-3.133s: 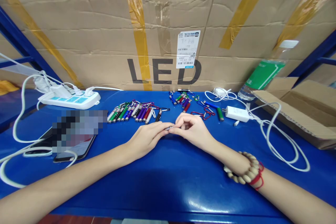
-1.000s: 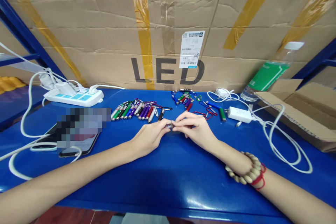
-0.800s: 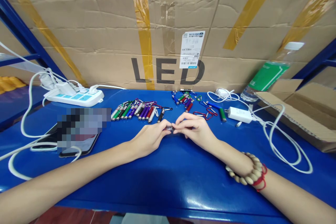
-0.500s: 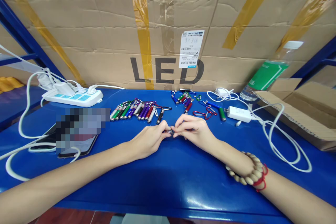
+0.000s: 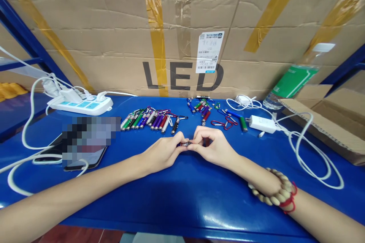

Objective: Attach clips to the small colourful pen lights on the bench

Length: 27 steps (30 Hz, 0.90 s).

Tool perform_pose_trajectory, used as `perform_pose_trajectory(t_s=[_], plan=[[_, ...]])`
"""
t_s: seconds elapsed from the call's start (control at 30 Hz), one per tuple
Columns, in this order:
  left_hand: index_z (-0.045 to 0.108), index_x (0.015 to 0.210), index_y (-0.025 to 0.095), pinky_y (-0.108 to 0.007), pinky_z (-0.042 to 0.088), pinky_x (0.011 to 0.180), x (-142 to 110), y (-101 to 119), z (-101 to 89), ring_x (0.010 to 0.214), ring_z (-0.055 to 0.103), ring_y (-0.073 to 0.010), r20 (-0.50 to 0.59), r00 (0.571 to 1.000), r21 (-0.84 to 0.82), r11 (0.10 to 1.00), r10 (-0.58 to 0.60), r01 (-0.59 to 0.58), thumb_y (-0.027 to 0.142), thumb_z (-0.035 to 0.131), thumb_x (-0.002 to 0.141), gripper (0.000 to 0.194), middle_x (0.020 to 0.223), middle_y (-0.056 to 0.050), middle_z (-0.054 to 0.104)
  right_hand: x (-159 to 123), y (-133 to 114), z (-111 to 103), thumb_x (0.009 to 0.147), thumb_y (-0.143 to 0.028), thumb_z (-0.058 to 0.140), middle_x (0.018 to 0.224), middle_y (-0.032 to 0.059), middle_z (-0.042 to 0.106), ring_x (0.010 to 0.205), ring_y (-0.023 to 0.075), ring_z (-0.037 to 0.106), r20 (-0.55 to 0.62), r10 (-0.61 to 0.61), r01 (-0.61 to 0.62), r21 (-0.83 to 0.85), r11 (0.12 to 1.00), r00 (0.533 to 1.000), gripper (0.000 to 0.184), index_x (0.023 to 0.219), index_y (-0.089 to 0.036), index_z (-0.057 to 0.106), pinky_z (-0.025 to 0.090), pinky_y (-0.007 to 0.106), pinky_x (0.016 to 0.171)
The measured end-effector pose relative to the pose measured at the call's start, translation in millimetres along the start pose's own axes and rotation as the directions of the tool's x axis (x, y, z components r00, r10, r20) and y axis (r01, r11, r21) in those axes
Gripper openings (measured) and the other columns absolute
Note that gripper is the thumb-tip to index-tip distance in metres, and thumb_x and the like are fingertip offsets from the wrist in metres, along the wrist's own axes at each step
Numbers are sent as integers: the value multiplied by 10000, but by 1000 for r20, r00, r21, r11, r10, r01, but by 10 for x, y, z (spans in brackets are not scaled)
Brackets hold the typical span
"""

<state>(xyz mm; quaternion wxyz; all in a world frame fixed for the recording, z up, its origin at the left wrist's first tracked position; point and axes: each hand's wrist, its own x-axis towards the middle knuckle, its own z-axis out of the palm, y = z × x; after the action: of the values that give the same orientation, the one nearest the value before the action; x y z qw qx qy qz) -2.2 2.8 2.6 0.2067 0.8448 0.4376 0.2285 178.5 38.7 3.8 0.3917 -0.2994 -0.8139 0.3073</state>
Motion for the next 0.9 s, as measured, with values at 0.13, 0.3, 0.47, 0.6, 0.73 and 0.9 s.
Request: perform_pose_trajectory(t_s=[0.13, 0.3, 0.47, 0.6, 0.73, 0.9], plan=[[374, 831, 212, -260, 480, 687, 7, -12, 4, 889, 625, -193, -39, 999, 11, 999, 31, -30, 258, 341, 886, 79, 891, -33, 634, 7, -24, 15, 695, -374, 639, 576, -9, 506, 493, 76, 439, -4, 101, -101, -11, 995, 995, 321, 506, -154, 501, 310, 213, 467], [386, 803, 210, -232, 464, 608, 19, -13, 2, 769, 640, -168, -102, 993, 88, 995, 53, -44, 249, 375, 878, 85, 860, -17, 642, 8, -11, 25, 680, -372, 640, 576, -8, 509, 479, 72, 422, 3, 159, -159, -6, 987, 987, 306, 507, -154, 511, 296, 210, 452], [406, 806, 206, -229, 455, 604, 19, -18, 8, 749, 633, -159, -125, 990, 107, 993, 63, -49, 261, 389, 878, 92, 859, -11, 644, 13, -6, 23, 675, -367, 641, 584, -7, 511, 474, 69, 413, 0, 162, -162, -4, 987, 987, 303, 503, -153, 513, 300, 211, 451], [425, 832, 207, -236, 461, 632, 24, -2, -2, 778, 632, -159, -108, 994, 76, 997, 12, -4, 264, 394, 878, 80, 883, -7, 644, 24, 22, 25, 678, -376, 642, 608, -2, 527, 472, 65, 419, 5, 166, -166, 6, 986, 986, 288, 528, -151, 544, 315, 210, 455], [444, 862, 207, -240, 462, 645, 30, 28, -24, 801, 632, -164, -80, 996, 67, 997, -35, 41, 268, 395, 877, 80, 910, -10, 646, 37, 69, 24, 666, -402, 655, 616, 0, 543, 455, 57, 406, 26, 190, -191, 50, 980, 981, 282, 571, -147, 582, 313, 204, 435], [466, 927, 208, -240, 459, 635, 30, 39, -32, 788, 630, -165, -86, 995, 65, 996, -49, 55, 286, 399, 875, 115, 892, -14, 643, 62, 85, 11, 635, -446, 672, 604, 7, 551, 419, 52, 403, 45, 191, -195, 159, 968, 981, 320, 578, -139, 598, 314, 203, 399]])
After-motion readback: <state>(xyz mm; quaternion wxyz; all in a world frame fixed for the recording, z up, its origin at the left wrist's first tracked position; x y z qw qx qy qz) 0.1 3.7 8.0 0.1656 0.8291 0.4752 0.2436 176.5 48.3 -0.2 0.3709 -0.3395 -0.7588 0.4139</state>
